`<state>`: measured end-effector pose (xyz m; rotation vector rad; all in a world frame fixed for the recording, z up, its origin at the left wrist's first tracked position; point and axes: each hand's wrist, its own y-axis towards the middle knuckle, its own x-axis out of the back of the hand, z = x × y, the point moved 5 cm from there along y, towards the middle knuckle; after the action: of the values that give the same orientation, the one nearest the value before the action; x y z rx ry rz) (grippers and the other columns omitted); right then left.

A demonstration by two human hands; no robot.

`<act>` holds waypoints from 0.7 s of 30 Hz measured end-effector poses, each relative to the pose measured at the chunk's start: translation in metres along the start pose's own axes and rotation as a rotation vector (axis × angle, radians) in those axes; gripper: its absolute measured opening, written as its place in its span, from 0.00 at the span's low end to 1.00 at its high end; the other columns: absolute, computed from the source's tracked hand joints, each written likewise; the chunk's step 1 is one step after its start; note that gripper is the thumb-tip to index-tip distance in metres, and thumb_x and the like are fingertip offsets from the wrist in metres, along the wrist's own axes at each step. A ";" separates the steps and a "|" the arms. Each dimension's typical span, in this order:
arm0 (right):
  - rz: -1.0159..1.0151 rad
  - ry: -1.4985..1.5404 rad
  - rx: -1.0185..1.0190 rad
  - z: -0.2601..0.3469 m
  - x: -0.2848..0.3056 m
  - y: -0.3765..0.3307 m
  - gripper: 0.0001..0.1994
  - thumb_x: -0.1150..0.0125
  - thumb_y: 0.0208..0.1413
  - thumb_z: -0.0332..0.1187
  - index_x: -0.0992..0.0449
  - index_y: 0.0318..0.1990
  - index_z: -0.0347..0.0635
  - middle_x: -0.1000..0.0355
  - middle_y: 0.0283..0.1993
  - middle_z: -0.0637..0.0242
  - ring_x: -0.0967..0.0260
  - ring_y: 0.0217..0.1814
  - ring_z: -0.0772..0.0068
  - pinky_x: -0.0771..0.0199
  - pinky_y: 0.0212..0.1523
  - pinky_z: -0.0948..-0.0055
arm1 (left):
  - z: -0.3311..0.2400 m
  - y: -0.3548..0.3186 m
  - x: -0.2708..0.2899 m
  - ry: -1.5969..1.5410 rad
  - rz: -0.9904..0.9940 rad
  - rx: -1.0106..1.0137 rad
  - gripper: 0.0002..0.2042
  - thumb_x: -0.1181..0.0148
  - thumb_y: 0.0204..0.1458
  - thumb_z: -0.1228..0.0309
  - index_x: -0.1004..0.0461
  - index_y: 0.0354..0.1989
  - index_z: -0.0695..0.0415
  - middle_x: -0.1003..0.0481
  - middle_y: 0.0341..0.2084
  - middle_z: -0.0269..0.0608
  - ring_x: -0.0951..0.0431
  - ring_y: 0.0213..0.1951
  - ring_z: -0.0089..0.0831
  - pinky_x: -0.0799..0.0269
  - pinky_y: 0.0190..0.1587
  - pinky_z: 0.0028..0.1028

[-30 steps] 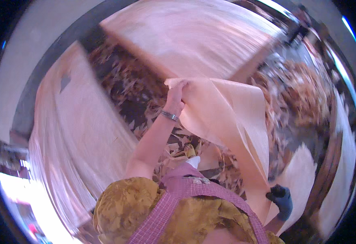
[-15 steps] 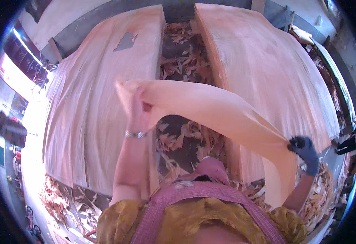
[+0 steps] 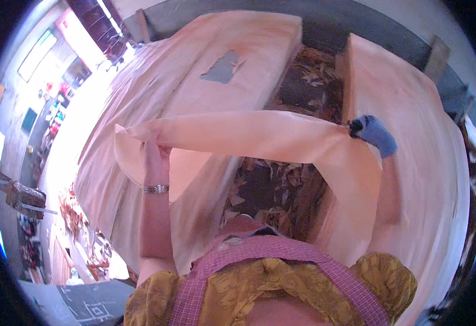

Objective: The person trims strips from wood veneer sheets using a utility knife and a measuring stick, then lifts and moves the sheets between stacks.

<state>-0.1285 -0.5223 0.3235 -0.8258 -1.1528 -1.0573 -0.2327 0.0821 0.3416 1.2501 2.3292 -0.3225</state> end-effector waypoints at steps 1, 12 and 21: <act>0.073 -0.044 -0.014 -0.009 -0.001 0.060 0.15 0.34 0.42 0.37 0.21 0.39 0.45 0.25 0.37 0.53 0.29 0.44 0.50 0.29 0.43 0.56 | 0.001 0.020 -0.010 0.008 -0.024 -0.022 0.08 0.40 0.52 0.74 0.27 0.41 0.54 0.23 0.34 0.33 0.22 0.35 0.26 0.23 0.34 0.24; -0.124 -0.455 0.433 0.065 -0.019 0.524 0.13 0.46 0.56 0.43 0.21 0.40 0.49 0.24 0.37 0.53 0.27 0.46 0.49 0.29 0.47 0.54 | 0.073 0.219 0.011 -0.091 -0.337 -0.223 0.11 0.42 0.55 0.76 0.32 0.46 0.58 0.25 0.36 0.38 0.21 0.37 0.31 0.19 0.34 0.29; -0.354 -0.345 0.721 0.127 0.014 0.758 0.11 0.48 0.55 0.39 0.22 0.41 0.51 0.24 0.42 0.58 0.27 0.47 0.51 0.29 0.47 0.54 | 0.051 0.288 -0.058 -0.028 -0.481 -0.532 0.10 0.44 0.57 0.73 0.27 0.47 0.59 0.22 0.45 0.41 0.20 0.45 0.34 0.25 0.30 0.24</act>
<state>0.5537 -0.1719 0.3732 -0.2311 -1.8708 -0.6931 0.0489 0.1792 0.3318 0.4295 2.4400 0.1283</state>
